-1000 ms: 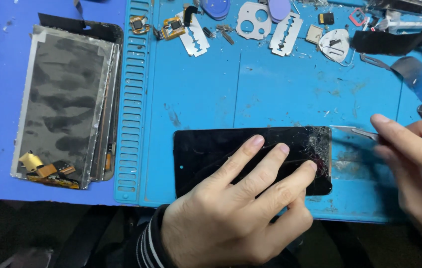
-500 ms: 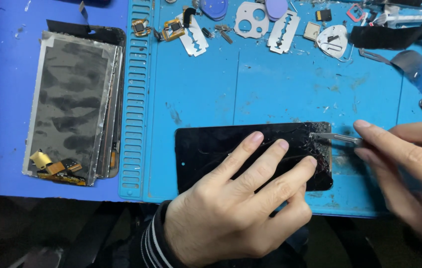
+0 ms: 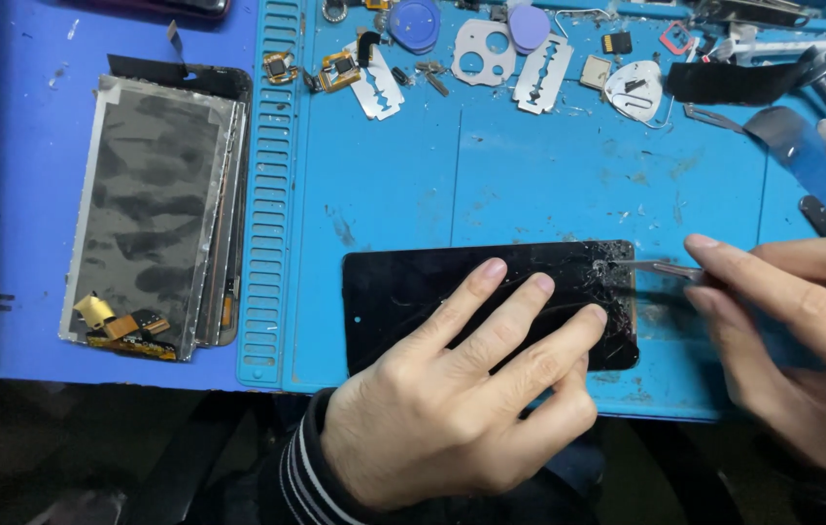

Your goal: Carefully prying away and cleaning the adhesive from a cracked smartphone screen using a precision tool and a cloth.

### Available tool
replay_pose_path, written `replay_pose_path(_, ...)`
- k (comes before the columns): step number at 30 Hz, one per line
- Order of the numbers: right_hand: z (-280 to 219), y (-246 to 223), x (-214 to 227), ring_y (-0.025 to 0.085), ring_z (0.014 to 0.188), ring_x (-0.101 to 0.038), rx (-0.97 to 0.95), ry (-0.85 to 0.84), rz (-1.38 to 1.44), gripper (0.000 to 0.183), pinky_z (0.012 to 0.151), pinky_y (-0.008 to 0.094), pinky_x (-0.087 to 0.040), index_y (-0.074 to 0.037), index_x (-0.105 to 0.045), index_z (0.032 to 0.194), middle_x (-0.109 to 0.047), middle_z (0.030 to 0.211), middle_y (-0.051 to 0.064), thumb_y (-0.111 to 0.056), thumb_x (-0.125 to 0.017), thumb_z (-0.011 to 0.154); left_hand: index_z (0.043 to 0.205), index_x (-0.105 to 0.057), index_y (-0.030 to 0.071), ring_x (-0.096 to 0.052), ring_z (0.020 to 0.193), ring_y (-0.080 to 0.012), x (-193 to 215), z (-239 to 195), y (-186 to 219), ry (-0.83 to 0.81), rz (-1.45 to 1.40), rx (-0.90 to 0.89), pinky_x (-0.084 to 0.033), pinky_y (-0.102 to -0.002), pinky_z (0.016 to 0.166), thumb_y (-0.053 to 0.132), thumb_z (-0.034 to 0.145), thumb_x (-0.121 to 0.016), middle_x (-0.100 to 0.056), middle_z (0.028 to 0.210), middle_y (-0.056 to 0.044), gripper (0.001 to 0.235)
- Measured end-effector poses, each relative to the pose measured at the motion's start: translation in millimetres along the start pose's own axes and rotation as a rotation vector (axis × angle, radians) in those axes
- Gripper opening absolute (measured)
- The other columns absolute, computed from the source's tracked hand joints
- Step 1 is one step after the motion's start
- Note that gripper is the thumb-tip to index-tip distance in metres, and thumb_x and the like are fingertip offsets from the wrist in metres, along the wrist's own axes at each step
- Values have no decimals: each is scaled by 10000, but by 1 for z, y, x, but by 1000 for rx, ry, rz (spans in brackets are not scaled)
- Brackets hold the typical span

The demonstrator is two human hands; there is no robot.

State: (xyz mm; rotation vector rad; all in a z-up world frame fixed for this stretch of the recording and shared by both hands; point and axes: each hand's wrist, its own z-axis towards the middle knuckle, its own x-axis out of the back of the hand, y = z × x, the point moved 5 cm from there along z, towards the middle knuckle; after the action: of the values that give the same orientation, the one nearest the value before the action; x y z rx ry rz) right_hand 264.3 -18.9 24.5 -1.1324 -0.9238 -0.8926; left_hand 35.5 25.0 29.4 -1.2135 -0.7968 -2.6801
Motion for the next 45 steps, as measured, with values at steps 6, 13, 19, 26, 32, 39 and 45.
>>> replay_pose_path(6, 4, -8, 3, 264, 820, -545, -17, 73, 25, 344, 720, 345, -445, 121, -771, 1257, -639, 1090, 232, 156, -836, 921, 929, -659, 62, -732, 1150, -345, 0, 2, 1, -11, 0, -10, -555, -544, 1089, 97, 980, -741, -725, 1267, -138, 103)
replay_pose_path(13, 7, -6, 5, 257, 780, -559, -13, 58, 65, 354, 683, 332, -456, 148, -753, 1268, -631, 1104, 259, 149, -823, 921, 975, -700, 69, -716, 1169, -329, 0, 0, 2, -3, 38, -32, -537, -540, 1107, 84, 968, -760, -704, 1289, -126, 63)
replay_pose_path(19, 5, -7, 7, 256, 776, -556, -33, 94, 82, 333, 693, 335, -455, 154, -767, 1266, -631, 1101, 259, 155, -846, 943, 1107, -753, 29, -682, 1243, -372, 2, -2, 0, -97, -48, -23, -414, -684, 1171, 286, 918, -839, -601, 1441, -158, 330)
replay_pose_path(26, 1, -4, 9, 290, 865, -584, -56, 108, 116, 334, 775, 358, -483, 187, -758, 1295, -637, 1136, 283, 188, -841, 971, 1062, -720, -23, -688, 1204, -382, 15, 10, 7, -108, -46, 13, -472, -583, 1128, 170, 922, -783, -704, 1270, -197, 247)
replay_pose_path(32, 1, 2, 9, 171, 707, -409, -245, 149, 230, 321, 624, 258, -349, 185, -704, 1373, -573, 1247, 253, 223, -743, 1057, 982, -728, -26, -708, 1187, -355, 27, 21, 7, -105, 12, -6, -504, -523, 1107, 38, 936, -748, -744, 1195, -184, 81)
replay_pose_path(39, -10, 15, 10, 266, 867, -523, -164, 103, 112, 323, 764, 325, -446, 173, -732, 1396, -607, 1232, 295, 237, -763, 1082, 1226, -703, 11, -592, 1276, -380, 16, 20, -6, -156, 126, 171, -338, -679, 1163, 473, 898, -713, -695, 1312, -174, 567)
replay_pose_path(45, -4, 19, 7, 282, 799, -599, -136, -10, 59, 379, 696, 335, -503, 161, -714, 1380, -633, 1199, 292, 157, -763, 1004, 1227, -685, 7, -559, 1263, -341, 5, 20, -11, -183, 94, 170, -317, -652, 1186, 437, 898, -752, -599, 1398, -186, 545)
